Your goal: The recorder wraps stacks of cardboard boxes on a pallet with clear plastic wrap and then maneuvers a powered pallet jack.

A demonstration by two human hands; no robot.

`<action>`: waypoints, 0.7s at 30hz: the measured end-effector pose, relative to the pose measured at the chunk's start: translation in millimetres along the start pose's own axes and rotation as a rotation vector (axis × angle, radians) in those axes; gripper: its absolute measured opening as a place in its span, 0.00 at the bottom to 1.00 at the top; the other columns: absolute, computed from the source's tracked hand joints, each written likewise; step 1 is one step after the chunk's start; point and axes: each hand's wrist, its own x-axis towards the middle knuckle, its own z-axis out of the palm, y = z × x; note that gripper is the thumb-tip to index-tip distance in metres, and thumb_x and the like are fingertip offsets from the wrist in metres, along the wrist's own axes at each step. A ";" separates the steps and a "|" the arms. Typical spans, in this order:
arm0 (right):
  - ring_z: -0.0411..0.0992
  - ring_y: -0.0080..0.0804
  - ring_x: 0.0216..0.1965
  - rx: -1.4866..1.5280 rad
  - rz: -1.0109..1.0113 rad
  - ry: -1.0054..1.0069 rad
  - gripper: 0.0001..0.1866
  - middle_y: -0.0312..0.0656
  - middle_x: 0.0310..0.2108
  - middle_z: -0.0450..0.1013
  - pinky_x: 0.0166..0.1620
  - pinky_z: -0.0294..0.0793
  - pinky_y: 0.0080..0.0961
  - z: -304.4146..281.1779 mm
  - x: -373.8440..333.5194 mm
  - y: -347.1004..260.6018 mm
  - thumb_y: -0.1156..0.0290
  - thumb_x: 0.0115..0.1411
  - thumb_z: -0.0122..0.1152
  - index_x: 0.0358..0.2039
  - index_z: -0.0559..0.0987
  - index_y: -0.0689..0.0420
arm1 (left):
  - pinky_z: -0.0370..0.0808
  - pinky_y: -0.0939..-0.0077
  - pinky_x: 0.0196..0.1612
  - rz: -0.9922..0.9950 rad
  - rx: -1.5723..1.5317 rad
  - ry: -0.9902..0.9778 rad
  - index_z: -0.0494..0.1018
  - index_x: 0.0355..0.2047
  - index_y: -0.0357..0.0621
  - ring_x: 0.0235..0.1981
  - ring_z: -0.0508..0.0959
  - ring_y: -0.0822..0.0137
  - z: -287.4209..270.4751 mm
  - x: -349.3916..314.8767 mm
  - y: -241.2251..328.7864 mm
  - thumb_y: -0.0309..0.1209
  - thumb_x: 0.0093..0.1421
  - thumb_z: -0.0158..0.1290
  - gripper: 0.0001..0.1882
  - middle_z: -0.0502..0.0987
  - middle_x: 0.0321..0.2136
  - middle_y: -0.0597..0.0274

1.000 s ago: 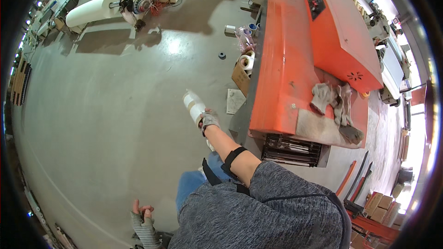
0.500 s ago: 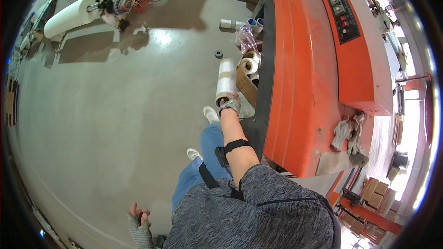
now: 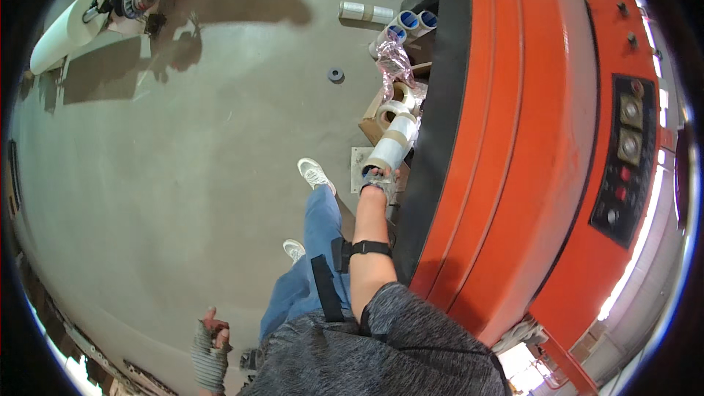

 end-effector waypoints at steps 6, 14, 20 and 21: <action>0.70 0.43 0.38 -0.027 -0.204 0.525 0.09 0.43 0.40 0.72 0.40 0.69 0.47 -0.4 -45.3 2.1 0.62 0.56 0.48 0.37 0.73 0.44 | 0.72 0.80 0.24 -0.057 0.163 -0.087 0.63 0.52 0.43 0.23 0.69 0.75 16.6 48.1 51.9 0.31 0.57 0.50 0.23 0.70 0.29 0.64; 0.68 0.42 0.43 -0.098 -0.575 1.143 0.10 0.40 0.43 0.69 0.47 0.68 0.46 10.8 -93.9 18.8 0.76 0.54 0.52 0.34 0.74 0.43 | 0.73 0.81 0.24 -0.035 0.285 -0.220 0.64 0.51 0.44 0.27 0.71 0.75 38.8 104.3 59.0 0.28 0.56 0.50 0.21 0.70 0.30 0.61; 0.63 0.37 0.51 0.025 -0.731 1.213 0.12 0.39 0.49 0.66 0.51 0.66 0.45 0.0 -118.9 7.5 0.78 0.56 0.52 0.36 0.75 0.43 | 0.70 0.84 0.26 -0.181 0.350 -0.252 0.63 0.52 0.45 0.27 0.69 0.77 60.9 120.3 91.9 0.27 0.55 0.51 0.22 0.70 0.30 0.66; 0.62 0.36 0.52 0.052 -0.687 1.153 0.13 0.39 0.50 0.66 0.52 0.66 0.44 -1.2 -118.9 -1.6 0.77 0.56 0.52 0.38 0.75 0.44 | 0.70 0.84 0.26 -0.186 0.359 -0.264 0.63 0.52 0.45 0.27 0.69 0.77 62.1 122.2 90.3 0.27 0.55 0.51 0.22 0.70 0.30 0.66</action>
